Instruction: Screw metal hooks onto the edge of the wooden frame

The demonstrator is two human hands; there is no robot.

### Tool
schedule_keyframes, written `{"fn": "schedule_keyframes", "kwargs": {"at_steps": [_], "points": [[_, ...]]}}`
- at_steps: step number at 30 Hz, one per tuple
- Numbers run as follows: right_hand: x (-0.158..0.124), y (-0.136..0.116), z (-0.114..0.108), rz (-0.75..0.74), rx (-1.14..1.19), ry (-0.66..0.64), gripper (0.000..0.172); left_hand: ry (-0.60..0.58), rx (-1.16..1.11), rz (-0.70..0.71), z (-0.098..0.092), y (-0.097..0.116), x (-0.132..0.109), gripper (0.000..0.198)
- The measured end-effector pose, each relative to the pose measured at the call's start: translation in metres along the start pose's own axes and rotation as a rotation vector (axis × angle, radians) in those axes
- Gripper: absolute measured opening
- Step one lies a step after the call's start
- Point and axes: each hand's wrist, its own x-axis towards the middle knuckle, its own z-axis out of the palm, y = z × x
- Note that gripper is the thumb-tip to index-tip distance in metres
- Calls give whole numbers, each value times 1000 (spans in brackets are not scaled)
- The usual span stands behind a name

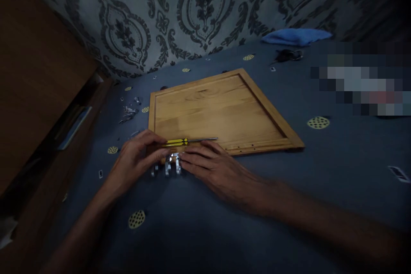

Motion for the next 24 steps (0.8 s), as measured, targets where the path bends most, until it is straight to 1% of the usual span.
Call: {"fn": "schedule_keyframes", "kwargs": {"at_steps": [2,4,6,11,13,15,17,19,21,24], "points": [[0,0,0,-2,1,2,39,28,92,22,-4,-4,5,19],[0,0,-1,-11,7,7,39,-20,180,39,-5,-7,10,18],[0,0,-3,-9,14,4,40,-85,221,42,-2,-10,14,18],[1,-1,-4,-15,31,20,38,-160,230,40,1,-14,21,11],[1,-1,-4,-1,50,14,40,-176,215,44,-1,-15,23,11],[0,-1,-4,11,70,-10,43,-168,199,43,-7,-15,25,13],[-1,0,-5,12,78,-28,45,-122,198,39,-15,-13,27,17],[-1,0,-6,11,77,-35,45,-27,146,29,-22,-8,27,19],[-1,0,-6,14,78,-30,44,112,-25,4,-28,-1,26,18],[-2,1,-3,3,77,-17,45,328,-278,-25,-32,13,23,17]]}}
